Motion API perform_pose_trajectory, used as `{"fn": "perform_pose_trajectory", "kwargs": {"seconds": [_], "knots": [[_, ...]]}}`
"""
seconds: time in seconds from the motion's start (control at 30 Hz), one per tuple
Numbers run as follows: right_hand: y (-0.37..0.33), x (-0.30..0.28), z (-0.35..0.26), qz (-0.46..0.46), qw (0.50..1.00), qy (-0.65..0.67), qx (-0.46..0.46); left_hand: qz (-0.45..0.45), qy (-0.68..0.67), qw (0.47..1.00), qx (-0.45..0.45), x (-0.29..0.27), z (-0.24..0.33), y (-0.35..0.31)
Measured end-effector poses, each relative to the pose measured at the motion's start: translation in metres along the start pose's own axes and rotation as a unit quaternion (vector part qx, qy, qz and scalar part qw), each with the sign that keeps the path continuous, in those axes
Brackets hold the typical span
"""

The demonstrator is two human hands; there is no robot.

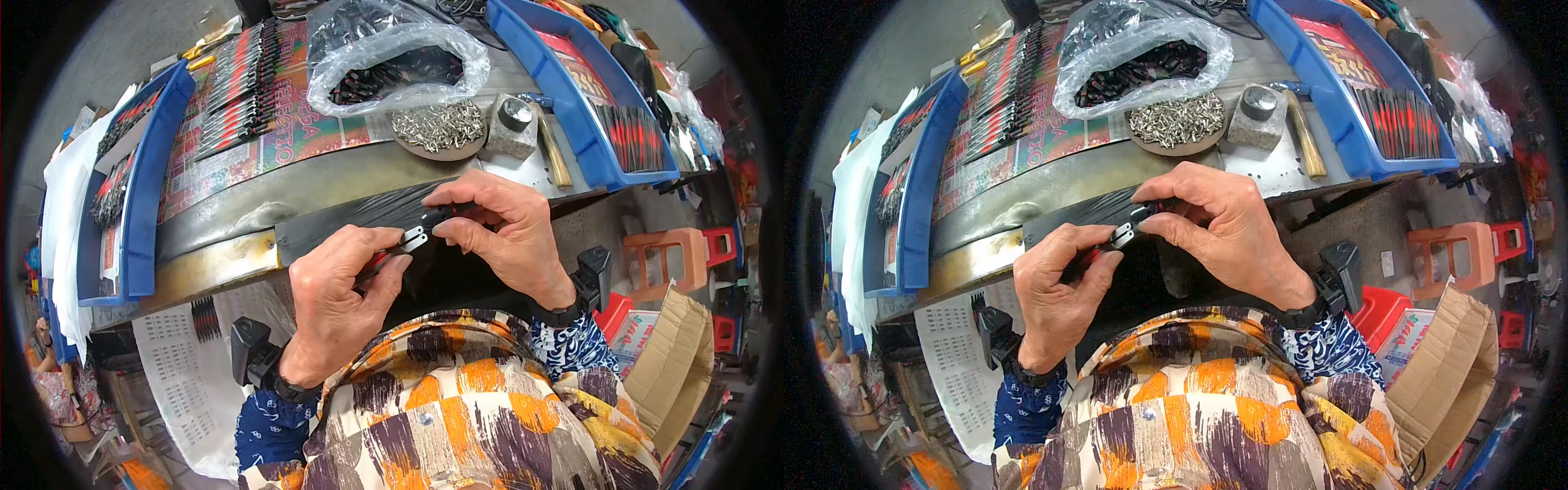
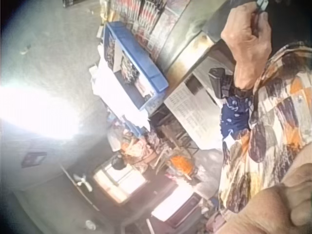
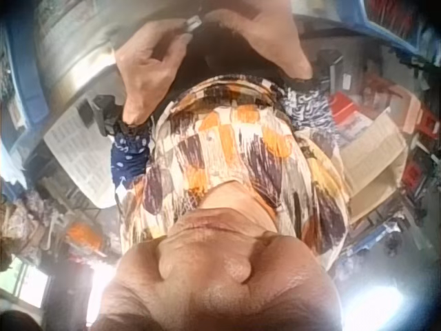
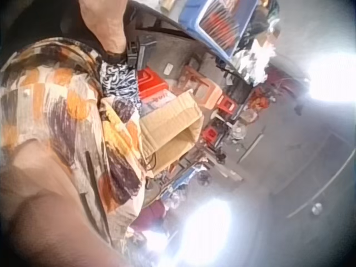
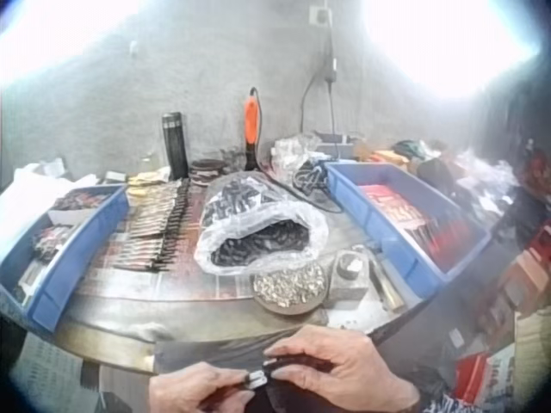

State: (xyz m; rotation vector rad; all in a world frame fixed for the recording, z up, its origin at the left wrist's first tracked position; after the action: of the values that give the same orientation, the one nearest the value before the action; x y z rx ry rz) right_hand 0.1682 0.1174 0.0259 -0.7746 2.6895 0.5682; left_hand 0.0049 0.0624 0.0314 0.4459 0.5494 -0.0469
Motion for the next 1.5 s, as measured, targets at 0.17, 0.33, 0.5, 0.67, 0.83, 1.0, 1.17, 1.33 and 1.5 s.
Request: {"fn": "perform_pose_trajectory", "kwargs": {"seconds": [0.17,0.33,0.5,0.67,0.83,1.0,1.17,1.33,1.5], "knots": [[-0.01,-0.002,0.006,0.014,1.0,0.007,0.01,0.0,0.016,1.0,0.019,0.008,0.003,-0.001],[-0.016,0.002,0.016,0.009,0.988,0.141,0.056,-0.012,0.019,0.999,0.025,0.013,0.003,0.0],[-0.018,0.005,0.025,-0.017,0.971,0.215,0.105,-0.027,0.022,0.999,0.02,0.016,0.004,-0.001],[-0.02,0.009,0.03,-0.029,0.959,0.251,0.126,-0.037,0.017,0.999,0.011,0.018,0.004,-0.004],[-0.02,0.012,0.031,-0.06,0.959,0.247,0.126,-0.049,0.016,0.999,0.015,0.021,0.003,-0.007],[-0.022,0.018,0.034,-0.105,0.957,0.242,0.121,-0.06,0.012,0.998,0.03,0.025,0.003,-0.012],[-0.029,0.023,0.036,-0.132,0.951,0.244,0.135,-0.065,-0.011,0.997,0.027,0.029,-0.001,-0.018],[-0.031,0.026,0.031,-0.145,0.975,0.151,0.072,-0.071,-0.013,0.997,0.008,0.033,-0.005,-0.026],[-0.039,0.032,0.028,-0.126,0.991,0.053,0.0,-0.064,-0.003,0.998,0.011,0.037,-0.008,-0.034]]}}
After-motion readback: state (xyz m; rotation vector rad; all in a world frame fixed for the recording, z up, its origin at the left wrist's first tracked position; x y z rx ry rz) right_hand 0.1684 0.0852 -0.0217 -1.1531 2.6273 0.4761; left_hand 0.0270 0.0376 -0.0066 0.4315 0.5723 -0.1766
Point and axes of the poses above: each hand's wrist, its own y-axis towards the middle knuckle, its own x-axis out of the palm, z = x × y, the point moved 7 cm from there along y, towards the middle knuckle, and after that the axes turned 6 degrees about -z, right-handed, at the moved point
